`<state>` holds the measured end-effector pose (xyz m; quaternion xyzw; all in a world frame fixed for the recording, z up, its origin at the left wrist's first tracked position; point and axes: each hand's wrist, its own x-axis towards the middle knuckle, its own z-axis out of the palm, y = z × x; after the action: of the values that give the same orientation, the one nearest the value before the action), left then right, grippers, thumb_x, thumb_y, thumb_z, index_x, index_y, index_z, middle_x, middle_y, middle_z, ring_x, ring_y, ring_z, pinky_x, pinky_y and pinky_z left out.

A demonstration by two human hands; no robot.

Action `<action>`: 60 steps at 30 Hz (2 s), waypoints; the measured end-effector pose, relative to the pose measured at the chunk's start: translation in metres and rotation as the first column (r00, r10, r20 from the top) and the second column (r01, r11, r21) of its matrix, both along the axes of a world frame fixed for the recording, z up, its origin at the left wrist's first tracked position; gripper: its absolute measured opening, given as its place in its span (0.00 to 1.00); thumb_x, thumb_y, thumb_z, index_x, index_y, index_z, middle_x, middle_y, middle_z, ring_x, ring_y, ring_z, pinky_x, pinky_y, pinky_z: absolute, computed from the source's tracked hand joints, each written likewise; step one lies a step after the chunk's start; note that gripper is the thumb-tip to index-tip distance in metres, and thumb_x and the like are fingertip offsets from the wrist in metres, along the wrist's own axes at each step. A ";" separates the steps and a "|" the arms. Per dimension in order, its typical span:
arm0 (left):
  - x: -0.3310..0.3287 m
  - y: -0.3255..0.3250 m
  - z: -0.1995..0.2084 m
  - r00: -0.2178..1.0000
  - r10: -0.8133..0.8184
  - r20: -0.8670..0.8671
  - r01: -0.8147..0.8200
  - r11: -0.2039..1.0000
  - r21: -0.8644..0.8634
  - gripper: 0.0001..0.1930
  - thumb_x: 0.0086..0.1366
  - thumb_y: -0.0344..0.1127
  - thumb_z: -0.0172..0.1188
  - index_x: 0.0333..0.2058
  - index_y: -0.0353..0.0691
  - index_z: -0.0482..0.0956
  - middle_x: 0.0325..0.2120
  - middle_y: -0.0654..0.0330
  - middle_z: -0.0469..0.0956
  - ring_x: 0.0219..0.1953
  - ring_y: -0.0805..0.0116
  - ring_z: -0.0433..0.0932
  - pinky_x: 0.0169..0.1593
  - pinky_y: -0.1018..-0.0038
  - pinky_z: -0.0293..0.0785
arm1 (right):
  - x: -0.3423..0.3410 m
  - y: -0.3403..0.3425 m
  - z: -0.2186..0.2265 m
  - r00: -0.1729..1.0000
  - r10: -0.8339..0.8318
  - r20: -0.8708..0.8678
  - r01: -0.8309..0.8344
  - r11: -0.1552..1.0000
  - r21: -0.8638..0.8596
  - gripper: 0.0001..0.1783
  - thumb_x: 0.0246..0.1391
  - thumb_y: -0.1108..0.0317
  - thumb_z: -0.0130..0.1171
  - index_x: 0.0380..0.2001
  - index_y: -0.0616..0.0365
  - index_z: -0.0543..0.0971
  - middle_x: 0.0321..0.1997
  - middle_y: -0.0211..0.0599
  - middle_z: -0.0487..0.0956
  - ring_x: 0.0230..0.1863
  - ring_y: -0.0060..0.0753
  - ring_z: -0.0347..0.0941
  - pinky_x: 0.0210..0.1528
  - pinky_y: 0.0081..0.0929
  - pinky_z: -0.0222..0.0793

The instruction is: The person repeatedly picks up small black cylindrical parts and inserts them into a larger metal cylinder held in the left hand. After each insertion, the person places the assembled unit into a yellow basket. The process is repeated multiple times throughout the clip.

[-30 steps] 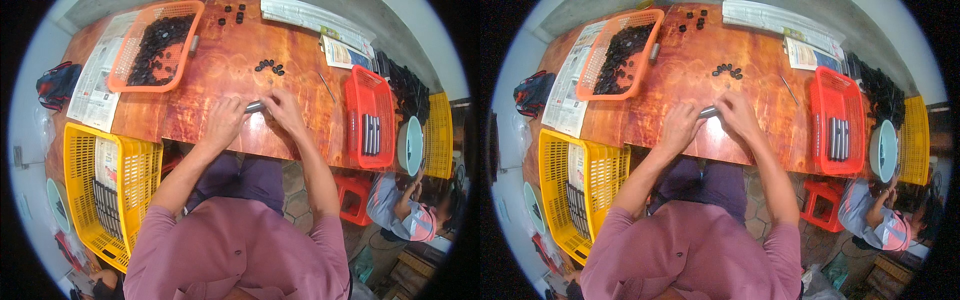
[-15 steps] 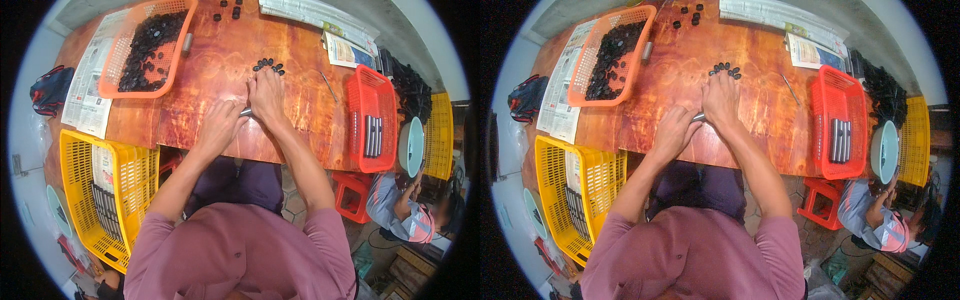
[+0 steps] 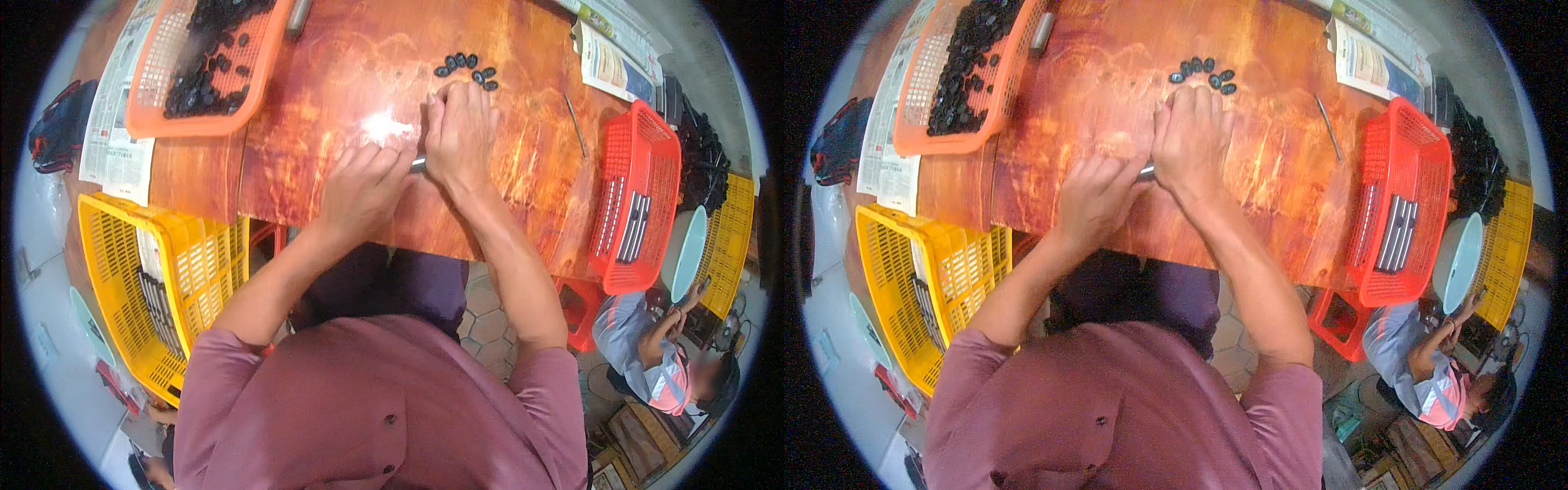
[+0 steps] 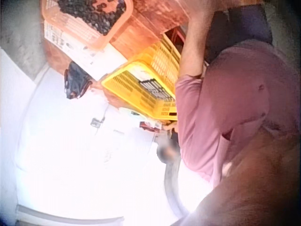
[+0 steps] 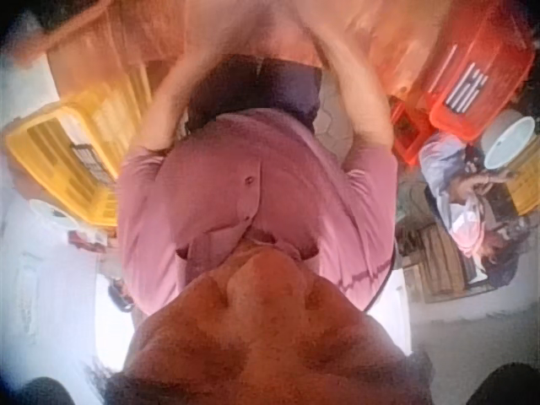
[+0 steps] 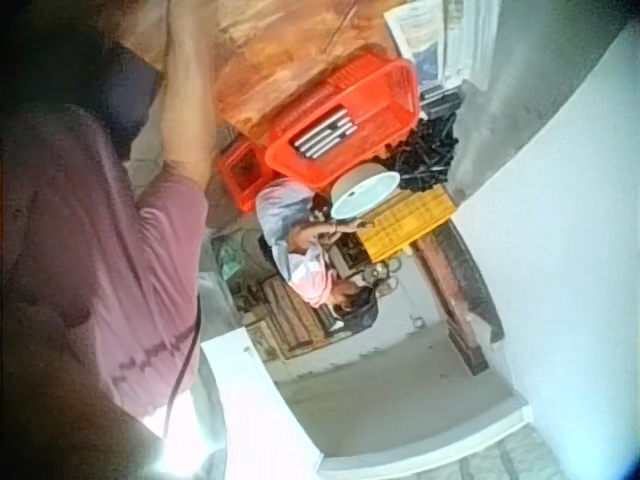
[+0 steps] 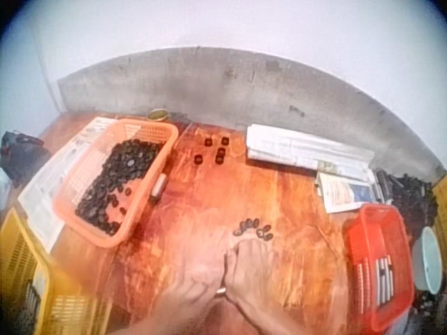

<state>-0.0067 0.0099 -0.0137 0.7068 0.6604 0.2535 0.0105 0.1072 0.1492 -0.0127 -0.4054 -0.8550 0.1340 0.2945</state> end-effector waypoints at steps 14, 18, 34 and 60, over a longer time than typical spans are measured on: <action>0.003 0.002 0.006 1.000 0.027 0.003 -0.027 0.999 0.048 0.20 0.59 0.40 0.70 0.48 0.38 0.81 0.37 0.59 0.75 0.41 0.59 0.75 0.45 0.64 0.72 | -0.006 0.002 -0.005 0.996 -0.037 0.076 0.038 0.999 -0.019 0.10 0.59 0.66 0.59 0.39 0.61 0.77 0.41 0.49 0.74 0.47 0.53 0.70 0.52 0.49 0.61; 0.004 0.004 0.006 0.999 0.052 -0.010 -0.052 0.996 0.071 0.20 0.60 0.40 0.69 0.49 0.39 0.80 0.37 0.59 0.76 0.41 0.59 0.75 0.46 0.63 0.73 | -0.009 0.008 -0.002 0.997 -0.051 0.066 0.052 0.999 -0.007 0.10 0.60 0.66 0.57 0.38 0.61 0.77 0.42 0.49 0.75 0.49 0.53 0.71 0.54 0.49 0.62; -0.005 -0.068 0.037 0.047 0.322 0.945 0.080 0.942 -0.325 0.16 0.79 0.48 0.51 0.48 0.42 0.79 0.26 0.69 0.76 0.26 0.81 0.73 0.29 0.79 0.73 | -0.005 0.011 -0.008 0.716 -0.190 -0.672 -0.197 0.869 -0.455 0.17 0.69 0.63 0.51 0.26 0.58 0.75 0.28 0.19 0.67 0.30 0.20 0.62 0.31 0.23 0.57; -0.156 -0.380 0.162 0.252 0.654 0.713 -0.851 0.501 -0.159 0.37 0.58 0.39 0.74 0.63 0.38 0.68 0.35 0.56 0.80 0.36 0.69 0.81 0.40 0.68 0.78 | 0.001 0.028 -0.033 0.876 -0.165 -0.453 -0.108 0.848 -0.518 0.23 0.74 0.54 0.54 0.28 0.60 0.70 0.27 0.25 0.63 0.30 0.26 0.58 0.35 0.30 0.59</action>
<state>-0.1623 -0.3704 0.1483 0.1390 0.8189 0.5552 0.0424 0.1079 0.1774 -0.0453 -0.4373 -0.6778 0.4556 0.3766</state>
